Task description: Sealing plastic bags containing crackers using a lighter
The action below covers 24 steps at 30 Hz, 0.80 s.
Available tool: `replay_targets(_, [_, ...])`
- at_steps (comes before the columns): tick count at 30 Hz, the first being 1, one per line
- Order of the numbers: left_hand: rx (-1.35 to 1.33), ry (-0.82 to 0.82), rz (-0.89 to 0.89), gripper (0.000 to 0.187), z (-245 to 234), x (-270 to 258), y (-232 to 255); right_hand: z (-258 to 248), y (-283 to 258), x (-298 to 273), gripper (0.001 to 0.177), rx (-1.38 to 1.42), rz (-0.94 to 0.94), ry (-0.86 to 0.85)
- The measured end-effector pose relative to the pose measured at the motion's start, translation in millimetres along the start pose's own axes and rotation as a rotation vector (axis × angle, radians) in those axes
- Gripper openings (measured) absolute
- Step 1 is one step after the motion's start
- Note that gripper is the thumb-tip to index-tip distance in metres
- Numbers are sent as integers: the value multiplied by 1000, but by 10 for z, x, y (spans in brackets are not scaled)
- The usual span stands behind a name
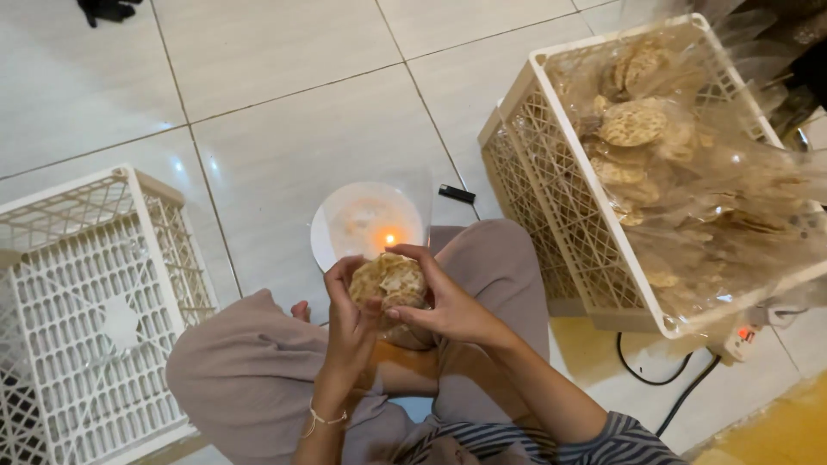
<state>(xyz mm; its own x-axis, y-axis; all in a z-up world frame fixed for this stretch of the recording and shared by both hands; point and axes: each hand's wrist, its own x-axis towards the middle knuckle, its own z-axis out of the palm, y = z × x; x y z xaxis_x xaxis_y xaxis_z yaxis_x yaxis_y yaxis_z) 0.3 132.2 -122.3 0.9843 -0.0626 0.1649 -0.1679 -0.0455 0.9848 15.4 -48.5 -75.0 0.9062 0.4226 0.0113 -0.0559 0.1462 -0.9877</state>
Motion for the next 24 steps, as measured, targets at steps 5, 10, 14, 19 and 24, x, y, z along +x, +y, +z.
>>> replay_targets(5, [87,-22,34,69,58,81,82,-65,99,66,86,-52,1,86])
replay_targets(10, [98,-141,2,65,18,161,264,-196,234,105,86,13,25,102])
replay_targets(14, [160,-201,-113,85,37,158,459,-165,142,114,91,-4,14,25])
replay_targets(19, [140,-217,-100,87,2,130,231,-254,305,147,96,-49,17,-46])
replay_targets(24, [10,-230,-88,74,-29,129,275,-238,355,98,102,-13,80,-140])
